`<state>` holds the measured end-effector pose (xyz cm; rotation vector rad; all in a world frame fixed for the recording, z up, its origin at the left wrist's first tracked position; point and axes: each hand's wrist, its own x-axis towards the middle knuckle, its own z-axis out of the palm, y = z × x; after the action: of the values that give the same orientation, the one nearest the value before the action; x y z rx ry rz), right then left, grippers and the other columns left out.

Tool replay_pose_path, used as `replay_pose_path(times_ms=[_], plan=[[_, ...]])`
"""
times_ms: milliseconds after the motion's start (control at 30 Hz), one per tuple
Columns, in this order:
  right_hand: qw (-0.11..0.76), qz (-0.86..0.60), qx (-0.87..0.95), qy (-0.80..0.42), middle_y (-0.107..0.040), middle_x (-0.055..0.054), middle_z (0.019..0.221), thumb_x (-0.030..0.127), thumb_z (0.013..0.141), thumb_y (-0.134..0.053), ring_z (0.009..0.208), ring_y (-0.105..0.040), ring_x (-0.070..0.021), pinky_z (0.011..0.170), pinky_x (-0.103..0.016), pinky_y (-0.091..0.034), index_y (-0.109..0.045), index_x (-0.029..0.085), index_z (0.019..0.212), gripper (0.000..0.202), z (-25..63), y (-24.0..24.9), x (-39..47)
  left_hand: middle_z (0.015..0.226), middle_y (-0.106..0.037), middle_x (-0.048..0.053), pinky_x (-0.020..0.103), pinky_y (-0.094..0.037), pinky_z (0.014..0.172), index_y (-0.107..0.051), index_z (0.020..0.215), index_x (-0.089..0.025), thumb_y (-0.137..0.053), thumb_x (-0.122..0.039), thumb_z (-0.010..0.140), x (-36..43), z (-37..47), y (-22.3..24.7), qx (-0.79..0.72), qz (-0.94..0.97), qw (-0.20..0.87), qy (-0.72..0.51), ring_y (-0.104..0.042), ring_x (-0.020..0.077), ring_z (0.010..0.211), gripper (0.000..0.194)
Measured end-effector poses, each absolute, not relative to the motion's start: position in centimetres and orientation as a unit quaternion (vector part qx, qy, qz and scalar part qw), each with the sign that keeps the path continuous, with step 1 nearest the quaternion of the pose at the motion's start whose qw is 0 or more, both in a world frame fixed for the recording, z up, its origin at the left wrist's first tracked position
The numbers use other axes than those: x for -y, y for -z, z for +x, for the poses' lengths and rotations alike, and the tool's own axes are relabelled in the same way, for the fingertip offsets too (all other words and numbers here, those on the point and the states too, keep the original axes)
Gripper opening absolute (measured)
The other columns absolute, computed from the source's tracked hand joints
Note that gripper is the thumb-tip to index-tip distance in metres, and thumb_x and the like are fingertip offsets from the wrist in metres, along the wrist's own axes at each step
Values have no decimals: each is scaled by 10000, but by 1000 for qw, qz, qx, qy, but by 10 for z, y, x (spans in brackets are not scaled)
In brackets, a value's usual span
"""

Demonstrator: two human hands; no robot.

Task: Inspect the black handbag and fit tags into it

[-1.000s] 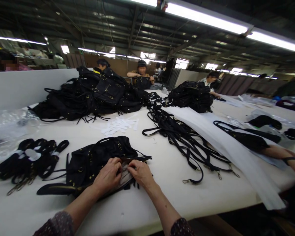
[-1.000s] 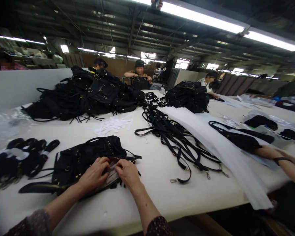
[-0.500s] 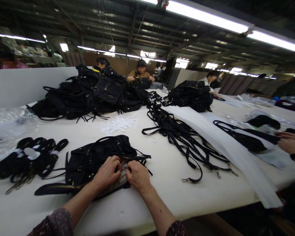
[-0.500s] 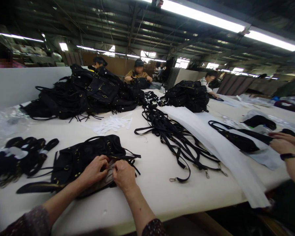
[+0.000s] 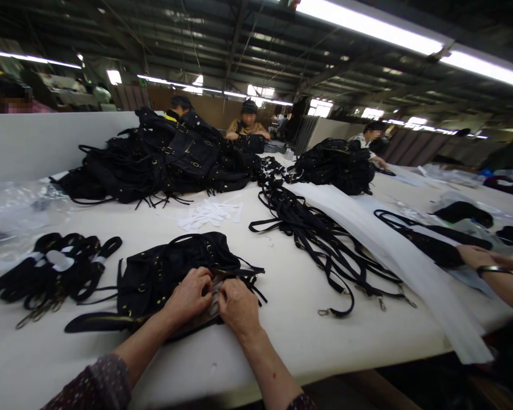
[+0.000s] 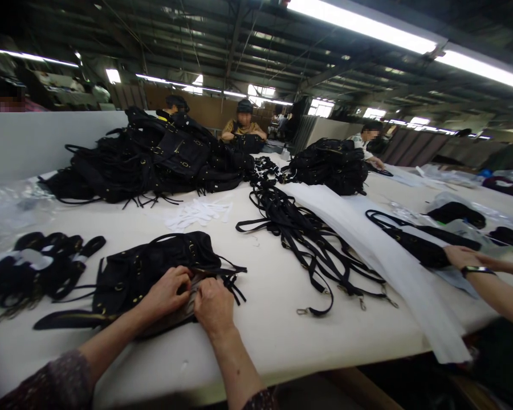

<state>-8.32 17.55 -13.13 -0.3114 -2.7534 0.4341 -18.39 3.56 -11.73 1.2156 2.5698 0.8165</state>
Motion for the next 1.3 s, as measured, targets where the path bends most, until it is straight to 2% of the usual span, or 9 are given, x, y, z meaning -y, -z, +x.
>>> replay_pose_path(times_ms=[233, 400, 500, 633, 833, 1067, 1300], plan=[[125, -102, 979, -126, -680, -18, 976, 266, 936, -488, 924, -596, -177, 658, -270, -406, -618, 234, 870, 149, -87, 126, -174, 1045, -606, 53, 365, -434, 916, -631, 789, -209, -516, -229, 838, -33, -189, 119, -848, 439, 87, -283, -514, 230, 997, 127], [101, -117, 981, -121, -682, -5, 982, 285, 921, -529, 942, -610, -185, 640, -269, -418, -634, 241, 877, 122, -90, 121, -173, 1012, -607, 46, 371, -428, 923, -624, 896, -209, -478, -108, 802, -31, -194, 120, -837, 463, 77, -283, -512, 220, 977, 201], [89, -120, 982, -119, -685, -12, 995, 280, 914, -538, 946, -613, -189, 642, -265, -429, -644, 238, 884, 118, -91, 118, -173, 1068, -576, 58, 384, -431, 947, -617, 916, -216, -501, -122, 801, -31, -190, 121, -845, 464, 64, -256, -486, 239, 1026, 189], [83, -118, 983, -116, -686, -17, 994, 264, 912, -531, 941, -615, -191, 641, -265, -441, -649, 235, 864, 130, -92, 116, -173, 1095, -549, 52, 368, -450, 948, -591, 908, -228, -502, -134, 818, -32, -184, 118, -860, 452, 51, -230, -460, 239, 1073, 158], [80, -115, 984, -108, -680, -19, 982, 279, 904, -545, 941, -617, -207, 626, -275, -452, -647, 241, 865, 115, -94, 115, -173, 1064, -553, 47, 356, -460, 910, -568, 826, -223, -452, -85, 809, -33, -182, 112, -862, 446, 71, -229, -465, 229, 1038, 182], [76, -114, 985, -103, -679, -40, 976, 238, 922, -503, 934, -624, -196, 629, -265, -457, -658, 230, 884, 159, -94, 113, -173, 1071, -544, 54, 360, -467, 891, -546, 879, -224, -473, -141, 855, -32, -175, 107, -863, 455, 48, -216, -463, 239, 1054, 114], [76, -106, 987, -96, -683, -52, 987, 225, 930, -473, 934, -625, -207, 632, -270, -469, -658, 221, 872, 195, -96, 111, -170, 1096, -559, 72, 370, -479, 897, -580, 878, -213, -465, -152, 884, -34, -173, 108, -874, 457, 18, -166, -479, 251, 1071, 130]])
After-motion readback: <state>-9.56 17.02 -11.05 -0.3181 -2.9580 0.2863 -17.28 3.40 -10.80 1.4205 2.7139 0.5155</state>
